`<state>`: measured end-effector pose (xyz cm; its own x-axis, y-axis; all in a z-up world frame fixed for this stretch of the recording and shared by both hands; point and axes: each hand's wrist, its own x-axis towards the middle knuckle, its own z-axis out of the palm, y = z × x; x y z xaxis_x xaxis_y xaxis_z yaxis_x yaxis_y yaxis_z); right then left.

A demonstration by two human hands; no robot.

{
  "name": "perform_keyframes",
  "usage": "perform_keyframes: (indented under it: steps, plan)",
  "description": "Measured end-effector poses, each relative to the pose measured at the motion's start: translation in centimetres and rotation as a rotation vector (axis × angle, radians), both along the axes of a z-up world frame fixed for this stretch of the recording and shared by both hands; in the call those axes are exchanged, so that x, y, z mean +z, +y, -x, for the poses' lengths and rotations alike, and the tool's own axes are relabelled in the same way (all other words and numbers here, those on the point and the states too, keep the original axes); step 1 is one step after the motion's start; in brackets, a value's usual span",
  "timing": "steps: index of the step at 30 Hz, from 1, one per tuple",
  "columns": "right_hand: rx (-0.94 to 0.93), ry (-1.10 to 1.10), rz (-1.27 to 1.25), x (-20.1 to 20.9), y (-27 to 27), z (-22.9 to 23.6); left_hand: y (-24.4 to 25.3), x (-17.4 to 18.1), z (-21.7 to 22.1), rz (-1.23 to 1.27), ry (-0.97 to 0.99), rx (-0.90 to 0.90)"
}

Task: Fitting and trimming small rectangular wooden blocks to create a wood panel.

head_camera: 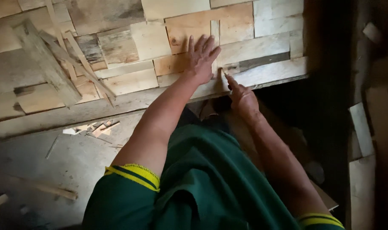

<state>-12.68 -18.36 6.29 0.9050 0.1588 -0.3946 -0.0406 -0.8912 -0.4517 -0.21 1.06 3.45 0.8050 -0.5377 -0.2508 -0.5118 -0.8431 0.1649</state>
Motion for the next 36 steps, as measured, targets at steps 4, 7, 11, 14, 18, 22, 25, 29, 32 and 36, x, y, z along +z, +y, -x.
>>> perform_keyframes:
  steps: [4,7,11,14,18,22,25,29,32,36]
  plan:
    - [-0.023,-0.041,-0.051,1.1,0.0,0.3,-0.3,1.2,0.0,-0.014,0.000,0.013]
    - [-0.013,-0.081,-0.076,0.7,-0.2,0.1,-0.3,2.6,-0.3,-0.072,0.035,0.008]
    - [-0.028,-0.061,-0.095,1.3,-0.3,0.1,-0.2,3.0,-0.2,-0.074,0.071,-0.012]
    - [-0.031,-0.126,-0.191,2.5,-0.4,0.4,-0.2,2.5,-0.3,-0.037,0.104,0.003]
    - [-0.131,-0.250,-0.418,-1.1,-1.6,1.9,-0.2,0.2,-0.1,0.049,0.089,0.037]
    - [-0.320,-0.219,-0.345,-2.6,-1.5,1.3,-0.1,0.9,0.2,0.077,0.061,0.056]
    - [-0.476,-0.185,-0.270,-2.9,-0.3,-1.1,-0.4,-0.5,0.6,0.143,0.023,0.095]
    - [-0.611,-0.239,-0.384,-2.5,2.4,-5.2,-0.9,-5.6,2.1,0.299,-0.179,0.209]
    - [-0.634,-0.309,-0.395,-3.7,3.2,-7.7,-0.8,-5.3,3.1,0.434,-0.156,0.293]
    - [-0.635,-0.334,-0.297,-5.0,3.6,-8.9,-0.6,-2.3,4.2,0.649,-0.137,0.361]
